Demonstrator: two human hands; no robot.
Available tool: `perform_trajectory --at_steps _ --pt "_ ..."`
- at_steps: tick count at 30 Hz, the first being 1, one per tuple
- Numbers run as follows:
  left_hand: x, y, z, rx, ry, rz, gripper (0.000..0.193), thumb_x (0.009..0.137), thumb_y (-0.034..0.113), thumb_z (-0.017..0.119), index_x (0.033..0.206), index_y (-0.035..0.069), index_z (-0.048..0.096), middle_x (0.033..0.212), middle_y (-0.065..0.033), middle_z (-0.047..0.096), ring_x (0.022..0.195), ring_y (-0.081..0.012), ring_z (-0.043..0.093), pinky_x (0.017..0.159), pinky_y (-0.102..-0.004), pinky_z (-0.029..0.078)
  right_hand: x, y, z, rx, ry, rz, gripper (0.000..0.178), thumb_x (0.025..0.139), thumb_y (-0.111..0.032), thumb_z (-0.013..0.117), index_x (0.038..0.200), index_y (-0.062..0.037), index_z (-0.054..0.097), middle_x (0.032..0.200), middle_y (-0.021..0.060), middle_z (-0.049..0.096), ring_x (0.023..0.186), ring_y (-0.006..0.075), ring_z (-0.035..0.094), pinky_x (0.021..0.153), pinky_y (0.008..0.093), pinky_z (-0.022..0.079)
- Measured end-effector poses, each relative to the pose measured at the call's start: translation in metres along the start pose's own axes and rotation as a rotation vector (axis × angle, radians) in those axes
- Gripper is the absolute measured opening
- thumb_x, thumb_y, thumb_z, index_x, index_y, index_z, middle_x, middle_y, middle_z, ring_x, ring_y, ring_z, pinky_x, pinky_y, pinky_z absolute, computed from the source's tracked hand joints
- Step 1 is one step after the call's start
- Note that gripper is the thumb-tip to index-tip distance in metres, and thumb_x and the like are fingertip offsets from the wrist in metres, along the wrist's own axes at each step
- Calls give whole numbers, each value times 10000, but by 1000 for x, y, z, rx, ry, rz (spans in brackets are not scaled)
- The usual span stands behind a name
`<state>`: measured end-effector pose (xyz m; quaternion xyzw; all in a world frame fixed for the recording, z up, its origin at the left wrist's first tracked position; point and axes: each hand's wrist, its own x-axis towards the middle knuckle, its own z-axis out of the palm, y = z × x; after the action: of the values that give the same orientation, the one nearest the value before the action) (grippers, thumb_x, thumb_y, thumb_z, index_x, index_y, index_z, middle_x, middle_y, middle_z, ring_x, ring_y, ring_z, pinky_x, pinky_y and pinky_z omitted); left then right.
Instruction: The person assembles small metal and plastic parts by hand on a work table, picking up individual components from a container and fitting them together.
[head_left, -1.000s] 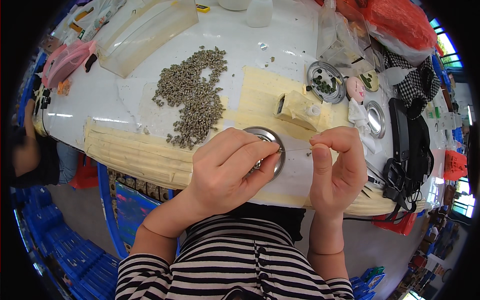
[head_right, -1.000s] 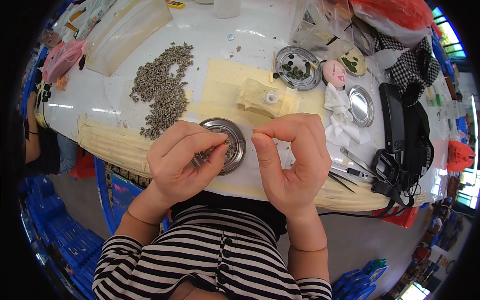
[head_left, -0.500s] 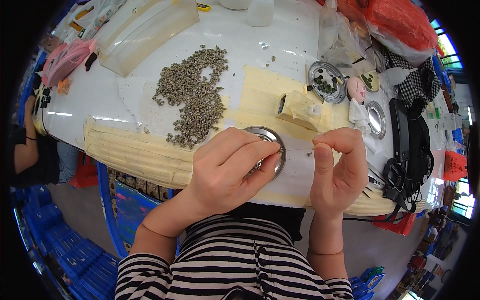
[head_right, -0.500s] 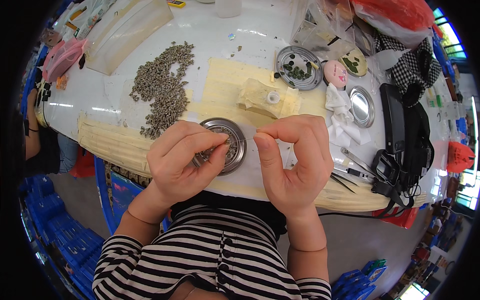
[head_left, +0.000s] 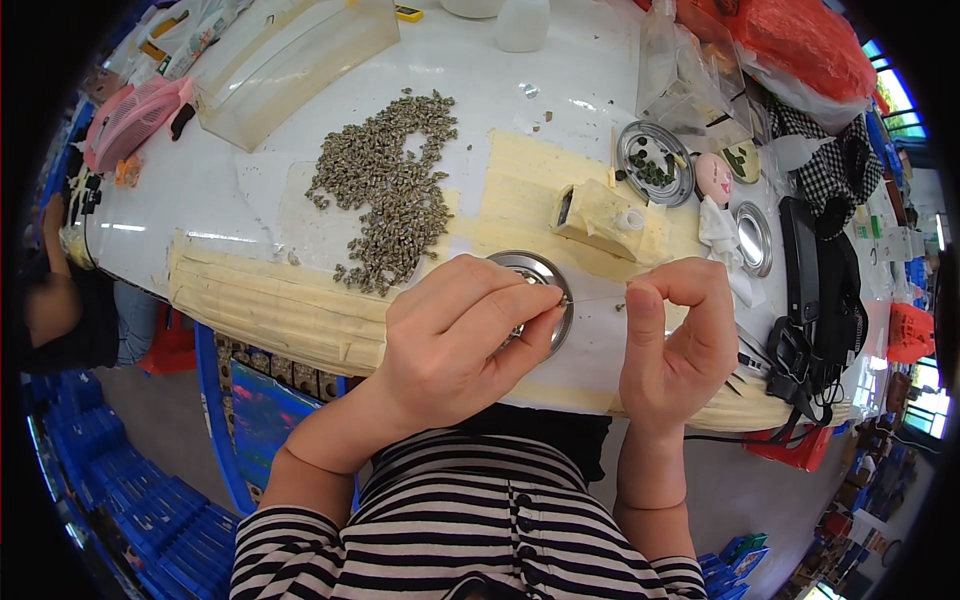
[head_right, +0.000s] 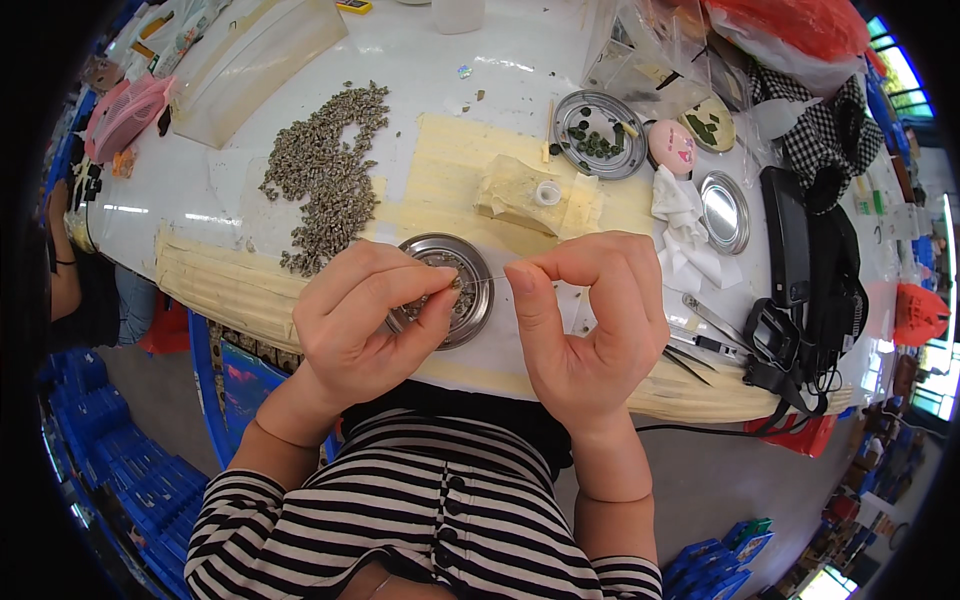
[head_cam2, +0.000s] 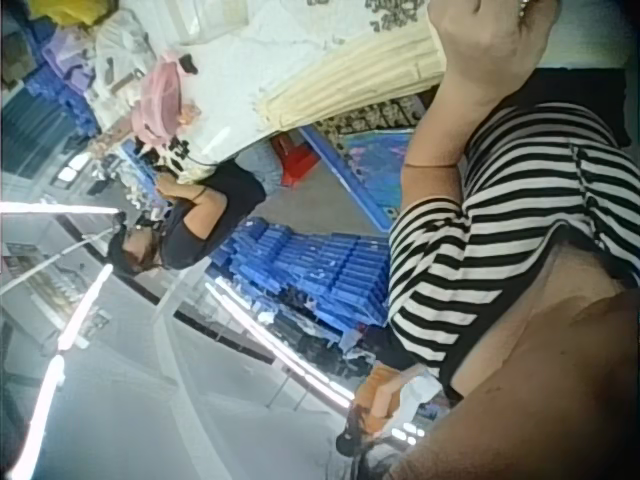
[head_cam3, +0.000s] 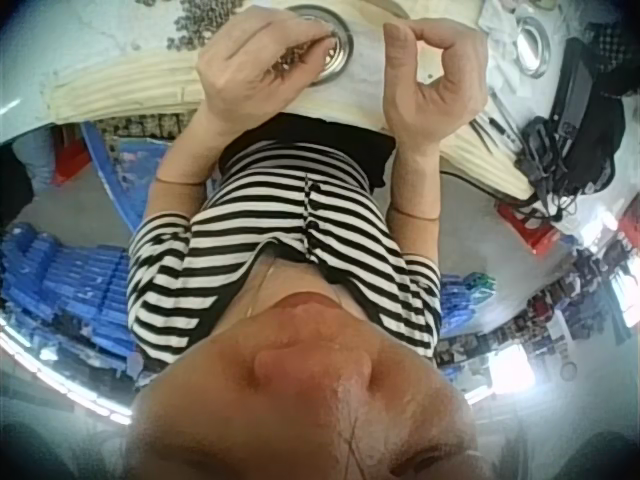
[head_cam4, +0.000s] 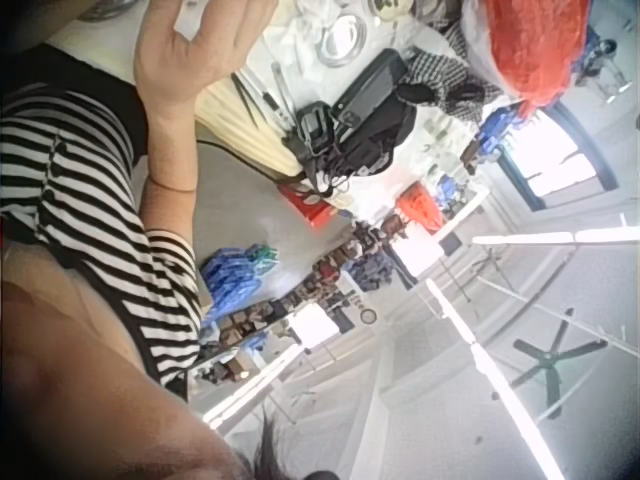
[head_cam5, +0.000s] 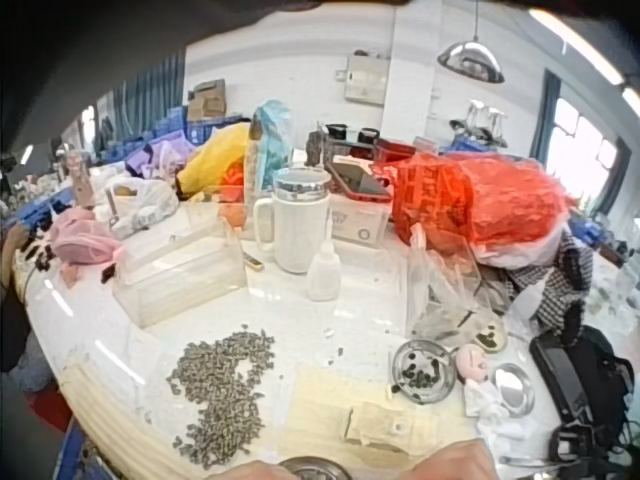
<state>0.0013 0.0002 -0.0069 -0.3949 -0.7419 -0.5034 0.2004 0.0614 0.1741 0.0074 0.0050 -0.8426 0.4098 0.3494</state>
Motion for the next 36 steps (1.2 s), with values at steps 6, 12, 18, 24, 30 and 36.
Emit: perform_trajectory --at_steps 6,12,18,24,30,36 --pt "-1 0 0 -4 2 -3 228 691 -73 782 896 -2 711 782 -100 661 676 -222 644 575 -297 514 -2 -1 -1 58 -2 101 138 834 -44 757 807 -24 623 785 62 607 736 193 543 677 289 433" --pt "-1 -1 1 -9 8 -3 217 694 -74 775 891 -10 710 784 -103 662 675 -221 643 578 -295 514 9 -3 -11 259 110 232 117 903 -25 688 826 12 608 817 43 598 780 129 529 723 248 414" --pt "0 -1 1 -3 19 -19 215 682 -39 787 873 14 704 769 -81 649 640 -216 626 546 -298 501 37 3 -19 -266 151 -157 131 845 -64 762 811 -23 642 778 43 616 719 193 535 677 295 412" --pt "-1 2 -4 -65 -25 -96 188 720 -84 755 894 -27 709 788 -117 666 679 -203 642 601 -278 505 38 13 -9 -427 3 -201 139 795 -79 787 803 -56 650 783 37 630 716 230 539 655 354 404" --pt "-1 2 -5 -81 -27 -111 181 727 -90 748 893 -30 707 787 -118 667 669 -191 638 595 -268 500 32 5 -13 -498 131 -248 138 798 -79 790 800 -54 653 782 32 633 724 226 545 669 331 414" --pt "-1 2 -4 -83 -34 -123 176 731 -89 747 892 -30 706 788 -116 668 668 -184 637 592 -264 498 17 -3 -16 30 95 57 118 858 -51 737 827 -20 628 801 56 617 742 179 533 693 280 420"
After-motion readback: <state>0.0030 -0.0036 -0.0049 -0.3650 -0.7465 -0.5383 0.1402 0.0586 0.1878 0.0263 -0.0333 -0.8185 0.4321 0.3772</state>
